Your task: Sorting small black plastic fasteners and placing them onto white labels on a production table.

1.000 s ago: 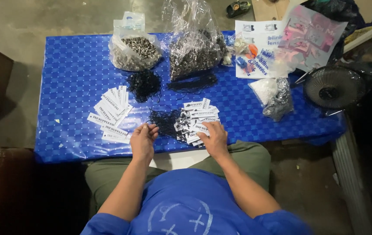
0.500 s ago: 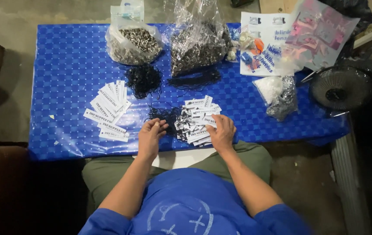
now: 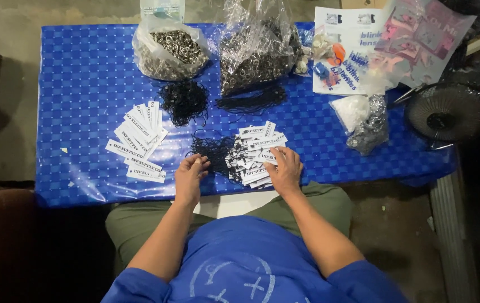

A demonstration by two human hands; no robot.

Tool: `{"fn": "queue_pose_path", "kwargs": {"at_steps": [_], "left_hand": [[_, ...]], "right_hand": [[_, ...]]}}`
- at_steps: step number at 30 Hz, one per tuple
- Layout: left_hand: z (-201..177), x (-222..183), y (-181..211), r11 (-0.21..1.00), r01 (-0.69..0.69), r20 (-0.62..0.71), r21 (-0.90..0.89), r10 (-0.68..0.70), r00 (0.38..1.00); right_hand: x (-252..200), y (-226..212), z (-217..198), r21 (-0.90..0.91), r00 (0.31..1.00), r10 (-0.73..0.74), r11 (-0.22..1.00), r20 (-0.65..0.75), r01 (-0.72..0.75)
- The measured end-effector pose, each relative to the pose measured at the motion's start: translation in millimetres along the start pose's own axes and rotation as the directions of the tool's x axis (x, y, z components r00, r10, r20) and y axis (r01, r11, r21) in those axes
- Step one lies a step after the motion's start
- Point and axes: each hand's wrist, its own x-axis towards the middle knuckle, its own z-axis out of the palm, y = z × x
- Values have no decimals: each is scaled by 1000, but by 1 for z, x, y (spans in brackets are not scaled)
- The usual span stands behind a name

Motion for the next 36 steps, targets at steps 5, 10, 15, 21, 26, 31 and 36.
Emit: {"fn": "queue_pose_path", "kwargs": {"at_steps": [5,10,15,21,26,31,36], "left_hand": [[5,-3,6,1000,-4,-15,-13,4,1000],[8,-6,13,999,-35,-9,3,35,999],[5,-6,8,996,-81,26,36,80,996],[-3,-1,-5,967,-134,-22,218,142,990],[-12,16,-31,719,-353,16,599,430,903],[-10,7,-28,259,-247,115,934,437,892],[-6,-10,-4,-37,-173,173,984,-18,985]], "right_hand": [[1,2,1,-5,989,-63,998,-131,62],[3,1,0,-54,977,-98,995,-188,89],[0,2,4,-25,984,-64,998,-167,60],[-2,-4,-2,9,987,-46,999,-154,48],[0,0,-3,-21,978,-90,996,-190,87],[15,-5,-8,-78,962,-138,989,-237,123],[42,5,-6,-68,981,-133,990,-139,125]]}}
